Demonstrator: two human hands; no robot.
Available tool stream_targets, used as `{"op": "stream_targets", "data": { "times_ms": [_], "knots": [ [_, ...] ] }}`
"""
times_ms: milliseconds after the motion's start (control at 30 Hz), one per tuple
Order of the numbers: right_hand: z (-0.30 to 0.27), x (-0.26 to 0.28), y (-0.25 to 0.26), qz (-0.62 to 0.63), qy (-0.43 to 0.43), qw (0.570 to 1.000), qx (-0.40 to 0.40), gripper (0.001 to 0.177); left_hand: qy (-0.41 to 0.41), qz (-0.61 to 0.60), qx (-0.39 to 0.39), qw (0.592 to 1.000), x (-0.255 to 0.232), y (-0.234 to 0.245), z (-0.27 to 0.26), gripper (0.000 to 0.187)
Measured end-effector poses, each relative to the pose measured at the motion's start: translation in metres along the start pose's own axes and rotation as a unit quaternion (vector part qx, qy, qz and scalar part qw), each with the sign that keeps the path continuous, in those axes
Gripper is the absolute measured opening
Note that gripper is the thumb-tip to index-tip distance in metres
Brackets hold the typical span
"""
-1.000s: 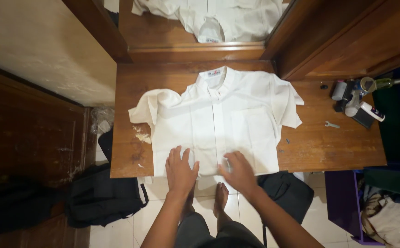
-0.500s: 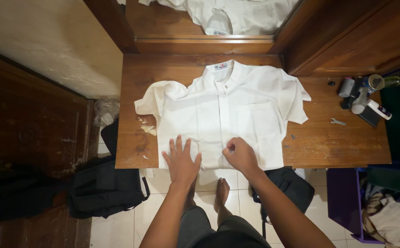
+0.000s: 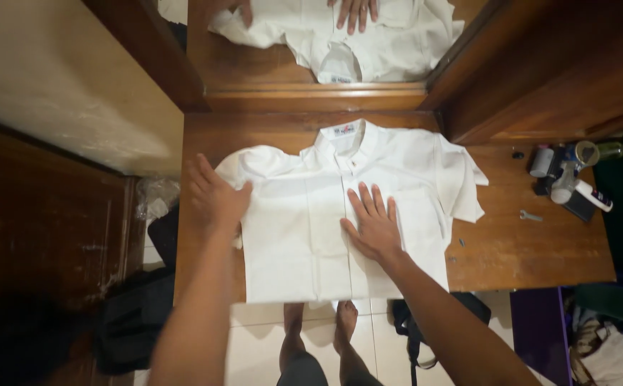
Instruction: The person folds a black t-shirt and a white short-sleeved shirt on a wooden table, then stacks them on a bed with other folded clothes. The person smooths and aligns each garment before folding and placing it in a pile.
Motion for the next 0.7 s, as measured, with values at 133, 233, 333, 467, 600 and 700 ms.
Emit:
{"op": "stream_targets", "data": {
  "times_ms": [133, 233, 333, 467, 600, 700],
  "knots": [
    [-0.002, 0.0, 0.005, -0.002, -0.006, 0.999, -0.038, 0.072, 0.008, 0.002, 0.169, 0.986, 0.036, -0.02, 0.028, 0.067],
    [-0.001, 0.003, 0.009, -0.002, -0.007, 0.999, -0.047, 0.071, 0.021, 0.008, 0.234, 0.972, 0.05, -0.026, 0.038, 0.049],
    [-0.002, 0.005, 0.015, 0.001, -0.003, 0.998, -0.062, 0.071, 0.103, -0.028, 0.162, 0.981, 0.073, -0.008, 0.054, 0.038],
    [-0.001, 0.006, 0.02, -0.002, -0.005, 0.997, -0.074, 0.072, 0.006, 0.008, -0.064, 0.998, 0.044, 0.041, 0.058, 0.037],
    [0.002, 0.001, 0.019, 0.008, -0.01, 0.996, -0.083, 0.074, -0.14, -0.044, -0.097, 0.984, -0.047, 0.025, 0.006, 0.051],
    [0.001, 0.007, 0.015, -0.022, 0.002, 0.996, -0.091, 0.075, -0.224, -0.039, 0.049, 0.973, -0.12, -0.029, -0.055, 0.062]
  ]
}}
Point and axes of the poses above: each hand's wrist, its own z-axis towards the middle knuckle, its own y-axis out of the back of the hand, x = y × z, the point moved 10 cm from there along z, towards the middle knuckle, and after that the axes turned 8 degrees about -x, right-handed, at the moved point
